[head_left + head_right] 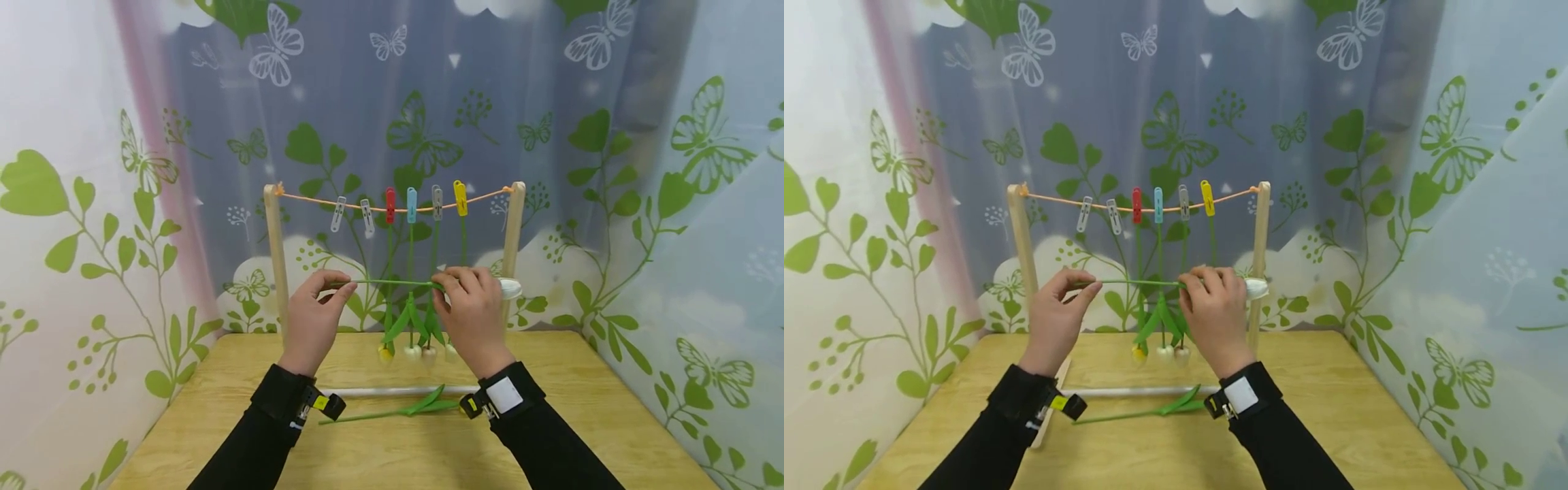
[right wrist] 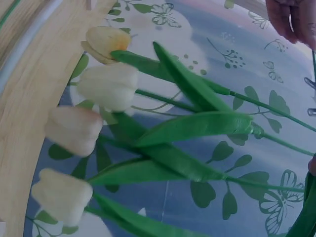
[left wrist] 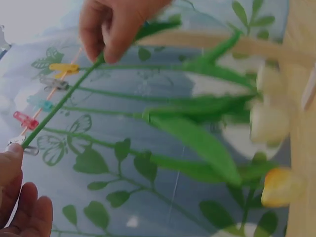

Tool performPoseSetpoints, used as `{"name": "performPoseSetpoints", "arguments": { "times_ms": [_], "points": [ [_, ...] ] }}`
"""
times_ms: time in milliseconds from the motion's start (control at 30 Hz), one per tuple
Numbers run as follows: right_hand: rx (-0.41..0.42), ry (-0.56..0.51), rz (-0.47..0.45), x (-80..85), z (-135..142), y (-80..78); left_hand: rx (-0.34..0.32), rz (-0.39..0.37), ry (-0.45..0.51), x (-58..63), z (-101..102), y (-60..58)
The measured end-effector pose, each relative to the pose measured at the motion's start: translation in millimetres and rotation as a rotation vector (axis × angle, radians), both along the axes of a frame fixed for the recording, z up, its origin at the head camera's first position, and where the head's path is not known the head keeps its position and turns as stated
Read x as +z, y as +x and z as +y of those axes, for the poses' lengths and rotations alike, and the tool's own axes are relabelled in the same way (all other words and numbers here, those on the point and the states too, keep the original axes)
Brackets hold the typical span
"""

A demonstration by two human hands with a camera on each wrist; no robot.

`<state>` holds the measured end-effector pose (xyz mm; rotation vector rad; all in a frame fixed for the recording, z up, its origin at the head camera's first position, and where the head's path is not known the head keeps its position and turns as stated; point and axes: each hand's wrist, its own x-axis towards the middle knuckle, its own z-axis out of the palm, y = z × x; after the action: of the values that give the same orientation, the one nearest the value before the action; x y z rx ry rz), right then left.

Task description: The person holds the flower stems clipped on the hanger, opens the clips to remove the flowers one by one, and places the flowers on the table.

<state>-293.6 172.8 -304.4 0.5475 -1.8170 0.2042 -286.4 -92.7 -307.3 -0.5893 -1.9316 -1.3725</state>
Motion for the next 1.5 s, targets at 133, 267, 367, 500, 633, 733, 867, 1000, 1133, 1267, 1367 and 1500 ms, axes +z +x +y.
{"name": "performPoseSetpoints", "arguments": {
  "times_ms": [133,267,367,500,633,733,867,1000,1133,1267,1367,1500],
  "points": [
    [0.000,0.005,0.009,2.1,-5.0,5.6,0.132,0.171,-0.100,1.5,-6.3,-0.6],
    [0.008,-0.010,0.021,3.4,-10.7,9.2,0.292,0.406,-0.241,3.8,-11.8,0.9],
    [0.018,-0.040,0.022,2.4,-13.1,10.9,0.345,0.503,-0.318,3.9,-13.2,2.8],
    [0.047,-0.068,0.032,-1.0,-15.7,12.6,0.382,0.537,-0.354,1.7,-11.0,7.6],
    [0.070,-0.104,0.080,-3.4,-19.6,15.1,0.438,0.543,-0.372,-1.0,-6.2,12.9],
    [0.089,-0.135,0.100,-7.0,-25.2,18.3,0.479,0.548,-0.378,-5.5,-3.1,16.5],
    [0.112,-0.177,0.087,-13.4,-31.7,22.2,0.507,0.562,-0.368,-13.5,2.5,21.3],
    [0.124,-0.216,0.070,-17.1,-33.6,26.0,0.515,0.547,-0.341,-22.3,8.1,26.0],
    [0.134,-0.226,0.065,-18.3,-36.0,29.5,0.515,0.543,-0.313,-26.9,7.8,28.5],
    [0.142,-0.216,0.043,-20.4,-37.0,32.6,0.517,0.556,-0.298,-26.6,6.3,29.9],
    [0.143,-0.206,0.034,-22.3,-36.6,33.8,0.520,0.564,-0.300,-26.1,5.9,30.9],
    [0.145,-0.198,0.030,-22.1,-36.7,34.2,0.539,0.558,-0.326,-23.3,5.1,31.4]
  ]
}}
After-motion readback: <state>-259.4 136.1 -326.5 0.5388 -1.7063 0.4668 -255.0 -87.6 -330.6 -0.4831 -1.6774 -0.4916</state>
